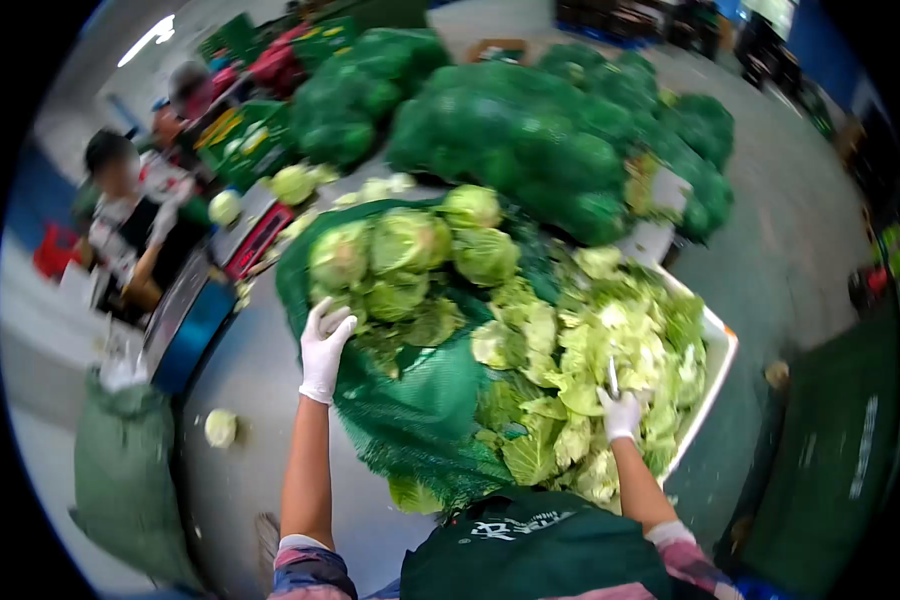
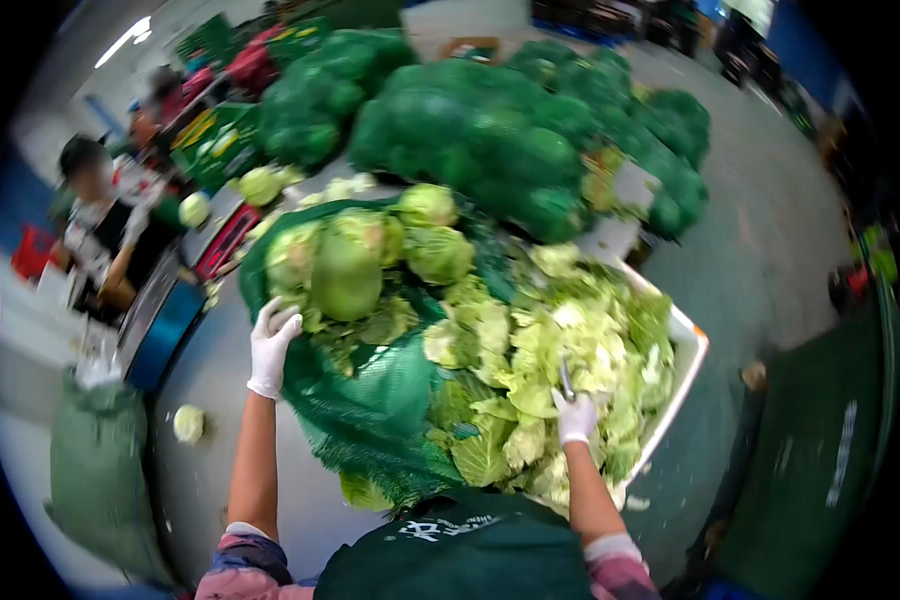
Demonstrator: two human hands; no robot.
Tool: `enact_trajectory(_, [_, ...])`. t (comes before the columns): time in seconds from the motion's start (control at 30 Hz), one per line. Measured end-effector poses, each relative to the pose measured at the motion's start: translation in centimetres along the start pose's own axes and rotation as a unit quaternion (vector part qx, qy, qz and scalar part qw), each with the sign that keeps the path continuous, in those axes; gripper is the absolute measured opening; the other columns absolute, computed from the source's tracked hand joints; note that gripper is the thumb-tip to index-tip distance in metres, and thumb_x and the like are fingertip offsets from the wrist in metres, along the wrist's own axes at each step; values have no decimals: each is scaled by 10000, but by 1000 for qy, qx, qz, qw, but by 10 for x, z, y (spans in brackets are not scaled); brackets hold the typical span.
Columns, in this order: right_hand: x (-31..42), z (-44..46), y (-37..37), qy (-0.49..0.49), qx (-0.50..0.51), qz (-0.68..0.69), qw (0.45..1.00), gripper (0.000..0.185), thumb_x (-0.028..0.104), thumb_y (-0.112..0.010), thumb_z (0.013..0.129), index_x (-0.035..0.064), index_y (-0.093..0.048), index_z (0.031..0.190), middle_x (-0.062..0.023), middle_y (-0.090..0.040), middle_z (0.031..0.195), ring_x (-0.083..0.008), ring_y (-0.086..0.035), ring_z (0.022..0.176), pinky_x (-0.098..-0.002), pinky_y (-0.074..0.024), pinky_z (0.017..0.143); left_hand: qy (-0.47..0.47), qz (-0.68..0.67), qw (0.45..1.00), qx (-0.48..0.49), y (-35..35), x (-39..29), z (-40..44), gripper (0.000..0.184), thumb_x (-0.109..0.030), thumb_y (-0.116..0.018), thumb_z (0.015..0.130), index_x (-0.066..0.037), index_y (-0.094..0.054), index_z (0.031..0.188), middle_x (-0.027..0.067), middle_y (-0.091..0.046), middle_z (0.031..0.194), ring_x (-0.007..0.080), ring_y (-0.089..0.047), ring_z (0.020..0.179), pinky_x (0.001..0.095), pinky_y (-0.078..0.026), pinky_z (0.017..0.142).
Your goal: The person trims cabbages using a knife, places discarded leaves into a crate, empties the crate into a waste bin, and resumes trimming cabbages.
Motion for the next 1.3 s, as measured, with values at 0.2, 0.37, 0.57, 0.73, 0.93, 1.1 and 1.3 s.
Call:
enact_trajectory(0.2, [-23,38,-15,-100,-156,43,982,336,367,-729,706,75,-597,807,-183,-636,745,-399,-604,727,-450,-473,667,-233,351,907,18,-83,-1,84,906,-84,-781,702,-32,-282,1457,233,-442,1387,313,-469,1251,402,-368,1059])
enact_trajectory(0.37, [-22,90,8,-229,-225,40,946,184,226,-595,817,80,-626,924,-207,-666,813,-388,-639,755,-453,-494,711,-228,526,819,17,-111,-7,111,1023,-262,-858,613,34,-299,1417,246,-415,1358,424,-383,1189,462,-339,1032])
enact_trajectory(0.57, [-73,180,23,-259,-125,-31,957,291,270,-651,819,81,-609,1036,-185,-677,944,-362,-651,863,-459,-503,782,-229,530,816,-25,-131,1,113,1139,-270,-892,571,36,-224,1441,232,-348,1425,401,-355,1280,439,-305,1076])
enact_trajectory(0.73, [-112,232,-20,-193,-64,-81,976,410,351,-673,818,38,-575,1065,-196,-668,982,-385,-642,911,-479,-502,783,-254,421,867,-84,-142,23,120,1087,-169,-886,590,21,-237,1442,187,-331,1445,321,-329,1343,362,-266,1125])
enact_trajectory(0.93, [-124,259,-31,-97,-34,-96,990,518,348,-692,796,-32,-540,1113,-252,-662,945,-410,-634,910,-457,-504,780,-178,428,881,-94,-136,8,134,1021,-255,-856,591,29,-303,1401,228,-415,1365,361,-414,1264,380,-329,1080])
enact_trajectory(1.1, [-73,199,51,-21,81,-37,996,669,273,-710,777,-54,-448,1298,-258,-652,1004,-388,-638,904,-429,-506,803,-97,304,947,39,-167,-29,71,971,-224,-866,585,-26,-353,1386,211,-575,1218,267,-596,1083,382,-478,959])
enact_trajectory(1.3, [25,50,85,227,-3,197,954,328,182,-610,866,76,-604,1176,-186,-667,981,-313,-654,838,-365,-519,760,-91,385,863,315,-242,-20,-51,978,-431,-854,558,8,-441,1329,239,-599,1176,352,-610,1064,381,-487,921])
Point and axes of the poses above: each hand's wrist, its own z-axis towards the middle knuckle, its own y-axis out of the back of the hand, x = y × z, the point moved 3 cm from there along z, towards the middle knuckle
